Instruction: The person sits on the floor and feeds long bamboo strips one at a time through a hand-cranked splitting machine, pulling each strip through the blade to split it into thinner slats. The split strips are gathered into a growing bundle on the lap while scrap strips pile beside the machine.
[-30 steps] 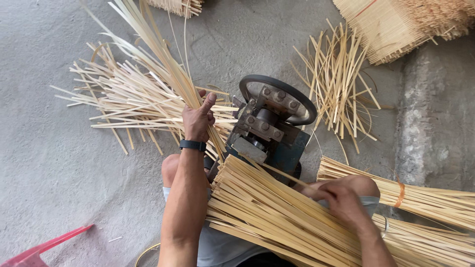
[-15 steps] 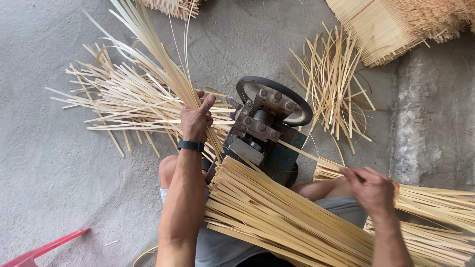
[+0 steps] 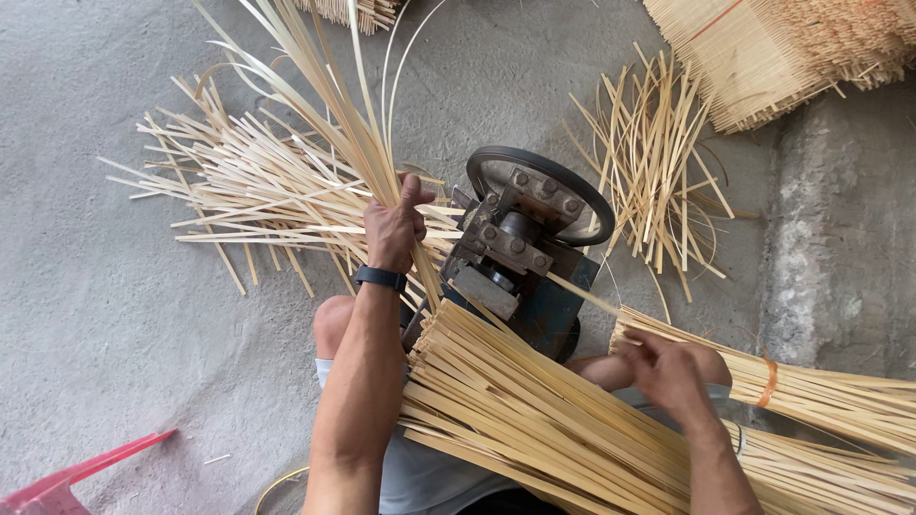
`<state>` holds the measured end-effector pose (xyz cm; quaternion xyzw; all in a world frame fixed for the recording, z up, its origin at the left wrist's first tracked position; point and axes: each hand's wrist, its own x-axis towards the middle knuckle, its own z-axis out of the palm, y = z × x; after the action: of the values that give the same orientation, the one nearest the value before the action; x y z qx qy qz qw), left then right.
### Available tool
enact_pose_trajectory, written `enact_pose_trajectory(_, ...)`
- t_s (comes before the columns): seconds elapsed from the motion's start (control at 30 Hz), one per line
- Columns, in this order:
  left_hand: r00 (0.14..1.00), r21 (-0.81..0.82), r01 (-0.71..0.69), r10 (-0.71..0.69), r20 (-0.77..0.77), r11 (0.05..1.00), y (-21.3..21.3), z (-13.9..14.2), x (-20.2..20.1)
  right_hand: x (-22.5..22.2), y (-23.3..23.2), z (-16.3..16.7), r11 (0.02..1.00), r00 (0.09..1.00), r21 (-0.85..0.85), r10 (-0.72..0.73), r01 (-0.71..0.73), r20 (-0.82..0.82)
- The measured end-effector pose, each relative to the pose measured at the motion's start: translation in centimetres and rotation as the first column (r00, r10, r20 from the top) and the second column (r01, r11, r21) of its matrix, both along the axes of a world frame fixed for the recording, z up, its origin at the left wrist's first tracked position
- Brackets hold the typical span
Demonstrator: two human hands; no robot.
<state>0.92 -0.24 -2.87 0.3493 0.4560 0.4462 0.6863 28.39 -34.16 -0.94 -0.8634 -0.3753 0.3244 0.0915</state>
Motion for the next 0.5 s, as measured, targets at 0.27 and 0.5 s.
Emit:
enact_pose_trajectory(0.27,0.992,-0.044,-0.037,0.042,0.121,0.998,0.4,-0.4,-0.5,-2.5,-2.5,-1.4,0.983,0.947,-0.172,0.010,-0.069,-0.322)
enact_pose_trajectory(0.5,0.963,-0.014,-0.037,0.039,0.268,0.999,-0.2,1.3,-0.7,0.9,-4.3,-0.3,0.953,0.966,0.297,0.013,0.067,-0.258)
